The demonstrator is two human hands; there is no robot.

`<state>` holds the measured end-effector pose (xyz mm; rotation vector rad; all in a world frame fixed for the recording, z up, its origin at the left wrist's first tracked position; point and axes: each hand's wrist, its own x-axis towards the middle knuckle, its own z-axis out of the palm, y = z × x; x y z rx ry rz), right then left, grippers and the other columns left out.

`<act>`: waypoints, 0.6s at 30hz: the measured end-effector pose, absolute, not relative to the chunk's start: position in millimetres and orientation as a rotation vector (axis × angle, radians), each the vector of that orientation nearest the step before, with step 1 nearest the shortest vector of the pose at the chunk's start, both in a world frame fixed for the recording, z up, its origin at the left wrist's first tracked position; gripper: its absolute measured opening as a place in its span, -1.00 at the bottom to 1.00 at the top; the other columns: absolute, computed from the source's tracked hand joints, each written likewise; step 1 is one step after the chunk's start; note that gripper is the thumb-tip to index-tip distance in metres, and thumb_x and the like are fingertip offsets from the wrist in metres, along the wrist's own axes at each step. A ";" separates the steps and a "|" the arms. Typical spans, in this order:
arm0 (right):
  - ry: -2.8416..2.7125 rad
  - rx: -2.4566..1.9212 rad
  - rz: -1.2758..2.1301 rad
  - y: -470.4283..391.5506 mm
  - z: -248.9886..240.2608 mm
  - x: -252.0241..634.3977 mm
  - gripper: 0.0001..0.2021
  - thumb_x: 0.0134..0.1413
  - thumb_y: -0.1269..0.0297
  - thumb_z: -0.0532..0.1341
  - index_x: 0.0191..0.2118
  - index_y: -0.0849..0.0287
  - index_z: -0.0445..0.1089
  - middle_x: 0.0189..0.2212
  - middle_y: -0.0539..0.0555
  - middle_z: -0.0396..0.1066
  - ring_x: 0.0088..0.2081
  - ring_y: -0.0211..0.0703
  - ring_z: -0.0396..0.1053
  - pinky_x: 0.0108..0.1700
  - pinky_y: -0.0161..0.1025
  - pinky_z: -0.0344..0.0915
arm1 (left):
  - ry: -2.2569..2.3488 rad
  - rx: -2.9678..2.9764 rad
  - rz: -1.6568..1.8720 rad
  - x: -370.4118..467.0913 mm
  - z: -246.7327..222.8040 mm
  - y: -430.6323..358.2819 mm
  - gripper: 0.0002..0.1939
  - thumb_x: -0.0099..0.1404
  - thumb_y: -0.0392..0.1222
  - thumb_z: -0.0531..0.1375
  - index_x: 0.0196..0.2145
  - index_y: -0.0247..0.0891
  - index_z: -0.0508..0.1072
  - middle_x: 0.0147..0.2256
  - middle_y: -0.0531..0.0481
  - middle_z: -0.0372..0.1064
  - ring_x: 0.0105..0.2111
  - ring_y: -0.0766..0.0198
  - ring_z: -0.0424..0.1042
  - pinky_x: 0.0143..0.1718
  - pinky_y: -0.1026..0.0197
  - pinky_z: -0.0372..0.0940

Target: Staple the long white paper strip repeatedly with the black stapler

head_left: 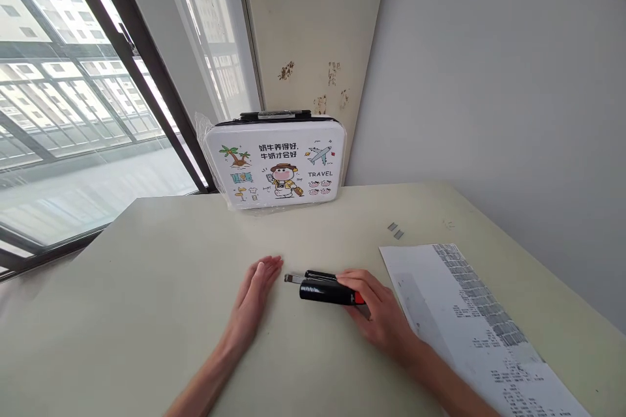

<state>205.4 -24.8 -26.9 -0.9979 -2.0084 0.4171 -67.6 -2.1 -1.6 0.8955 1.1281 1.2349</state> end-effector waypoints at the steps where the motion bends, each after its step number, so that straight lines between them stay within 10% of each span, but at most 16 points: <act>1: -2.023 -0.957 0.347 -27.8 -25.6 203.8 -0.60 0.37 0.46 0.16 0.24 0.01 0.28 0.08 0.17 0.49 0.18 0.04 0.44 0.06 -0.03 0.51 | 1.036 0.773 1.228 -67.3 -2.6 -0.6 -0.51 0.52 0.20 0.09 0.12 -0.25 0.42 0.24 -0.26 0.40 0.29 -0.03 0.35 0.37 -0.08 0.15; 18: -2.145 -0.751 -0.112 -48.3 0.5 193.3 -0.64 0.39 0.46 0.17 0.14 -0.10 0.48 -0.03 0.05 0.61 0.13 -0.08 0.47 0.05 -0.13 0.47 | 0.731 0.304 0.933 -68.1 -17.7 2.5 -0.68 0.52 -0.10 0.13 -0.10 -0.36 0.61 -0.05 -0.22 0.59 0.01 0.12 0.57 0.12 0.13 0.39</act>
